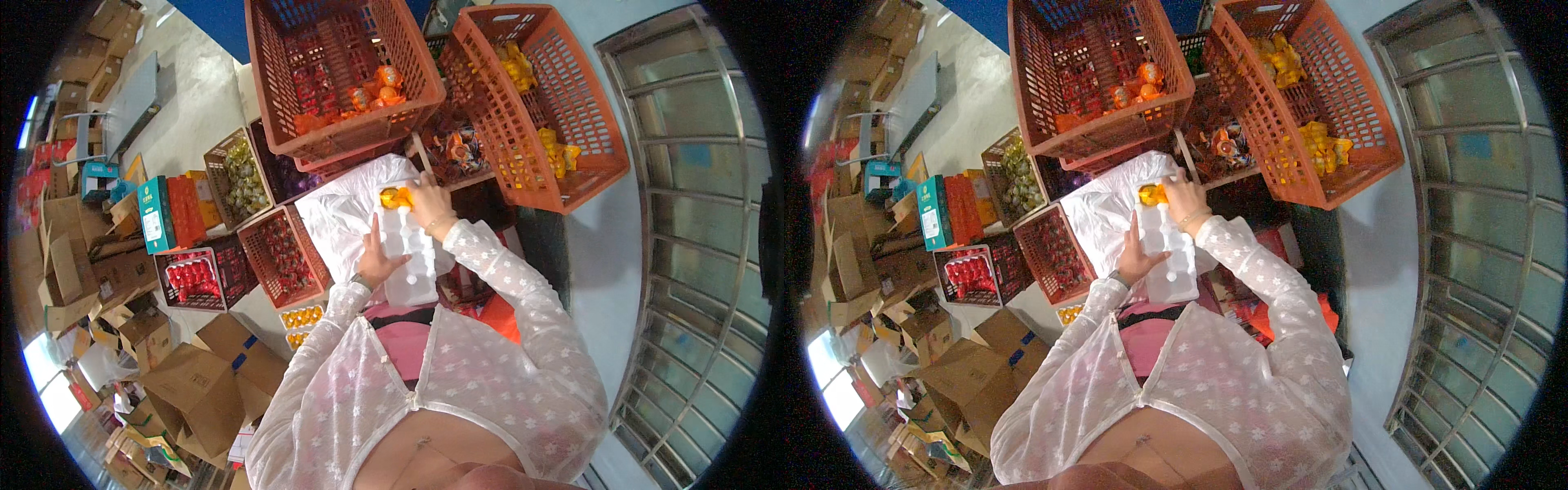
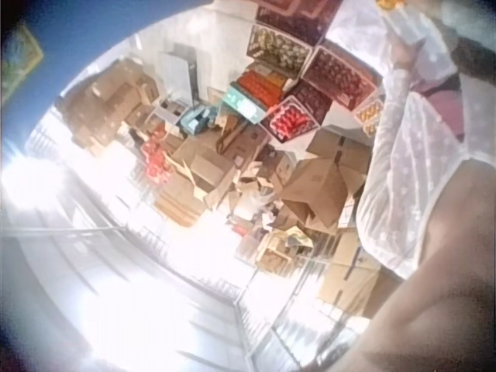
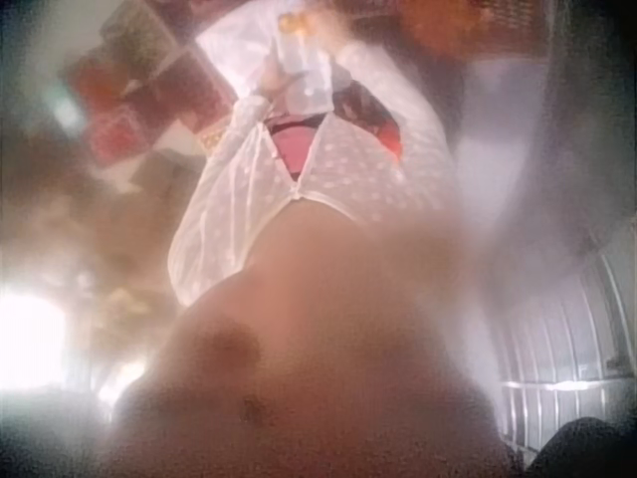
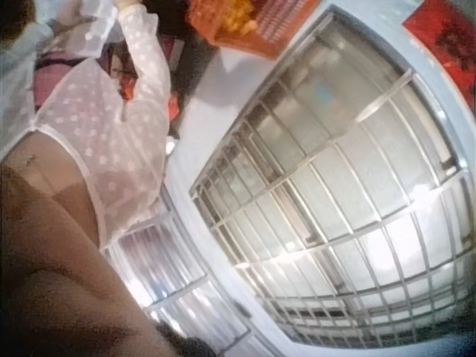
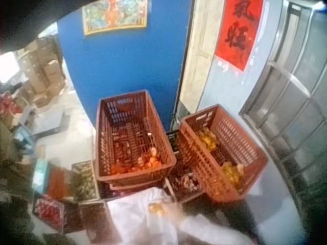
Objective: The person takes yellow and orange produce items from plastic crates and places them into white styrofoam trays, handling the items one by one.
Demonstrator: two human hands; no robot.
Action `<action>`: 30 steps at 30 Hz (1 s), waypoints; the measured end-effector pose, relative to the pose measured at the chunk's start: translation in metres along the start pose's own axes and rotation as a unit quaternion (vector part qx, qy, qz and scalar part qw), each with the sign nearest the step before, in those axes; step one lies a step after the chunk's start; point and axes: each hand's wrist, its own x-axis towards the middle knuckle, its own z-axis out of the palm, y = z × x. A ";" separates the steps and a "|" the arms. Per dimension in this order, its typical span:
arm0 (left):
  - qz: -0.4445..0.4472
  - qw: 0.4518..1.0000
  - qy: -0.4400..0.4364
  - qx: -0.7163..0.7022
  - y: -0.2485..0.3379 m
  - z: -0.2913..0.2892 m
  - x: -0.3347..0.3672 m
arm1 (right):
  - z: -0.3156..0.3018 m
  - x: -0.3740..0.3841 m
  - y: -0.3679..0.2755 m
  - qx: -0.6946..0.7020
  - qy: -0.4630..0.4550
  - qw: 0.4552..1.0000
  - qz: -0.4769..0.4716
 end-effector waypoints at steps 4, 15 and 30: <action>-0.052 0.997 -0.041 -0.045 0.013 -0.009 0.000 | 0.005 0.007 -0.008 -0.003 -0.028 0.999 0.032; 0.005 0.999 0.000 -0.032 -0.005 0.001 0.002 | 0.014 0.008 0.011 0.021 0.011 0.999 -0.029; -0.019 0.997 -0.036 -0.065 -0.003 0.001 0.003 | 0.047 -0.008 0.012 -0.040 0.118 0.990 -0.061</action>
